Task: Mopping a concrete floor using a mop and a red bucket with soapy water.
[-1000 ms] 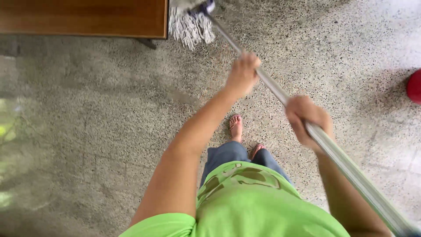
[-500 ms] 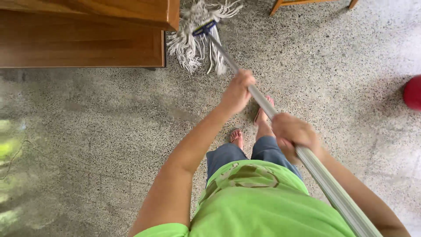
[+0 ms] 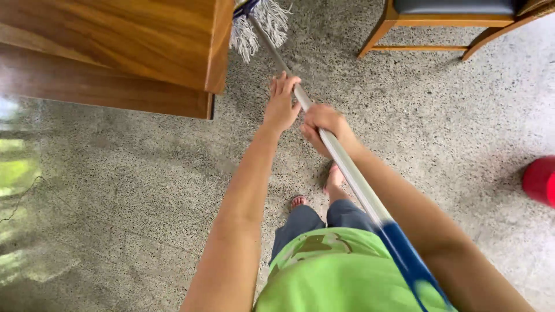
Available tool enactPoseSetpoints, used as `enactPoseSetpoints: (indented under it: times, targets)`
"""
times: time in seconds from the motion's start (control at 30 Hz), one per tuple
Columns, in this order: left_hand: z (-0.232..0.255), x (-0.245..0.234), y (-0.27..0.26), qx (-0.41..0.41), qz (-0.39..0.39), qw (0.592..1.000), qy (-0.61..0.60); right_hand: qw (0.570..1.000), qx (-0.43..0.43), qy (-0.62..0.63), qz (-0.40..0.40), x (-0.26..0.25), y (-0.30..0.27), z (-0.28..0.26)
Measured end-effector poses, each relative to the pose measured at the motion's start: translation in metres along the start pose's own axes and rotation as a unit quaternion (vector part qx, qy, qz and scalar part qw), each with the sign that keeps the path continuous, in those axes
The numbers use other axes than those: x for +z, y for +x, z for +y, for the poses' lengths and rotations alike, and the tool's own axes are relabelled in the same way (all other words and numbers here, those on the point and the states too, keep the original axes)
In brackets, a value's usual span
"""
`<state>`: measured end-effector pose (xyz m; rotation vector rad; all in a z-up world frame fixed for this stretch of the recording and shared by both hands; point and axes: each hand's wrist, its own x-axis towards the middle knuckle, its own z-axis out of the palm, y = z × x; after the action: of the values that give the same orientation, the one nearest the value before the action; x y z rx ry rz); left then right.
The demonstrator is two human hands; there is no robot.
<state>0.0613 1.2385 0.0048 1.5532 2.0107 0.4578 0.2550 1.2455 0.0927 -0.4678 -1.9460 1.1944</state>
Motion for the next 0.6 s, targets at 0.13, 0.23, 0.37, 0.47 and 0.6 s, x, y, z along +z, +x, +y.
enactPoseSetpoints:
  times: [0.13,0.23,0.37,0.47,0.6]
  targets:
    - [0.054,0.035,-0.035,0.154,0.037,0.987,-0.014,0.999,0.005,-0.041,-0.018,-0.085,-0.038,-0.076]
    - [0.100,0.043,-0.072,0.228,0.071,0.966,-0.101,0.963,0.068,-0.103,-0.238,-0.135,-0.047,-0.131]
    - [0.126,0.024,-0.068,0.262,0.028,0.958,-0.117,0.979,-0.005,0.115,-0.169,-0.168,-0.033,-0.190]
    - [0.110,0.016,-0.019,0.278,0.021,0.955,-0.106,0.977,-0.017,0.183,-0.105,-0.164,-0.031,-0.157]
    - [0.053,0.007,0.062,0.253,0.009,0.961,-0.110,0.990,-0.031,0.134,-0.044,-0.146,0.045,-0.100]
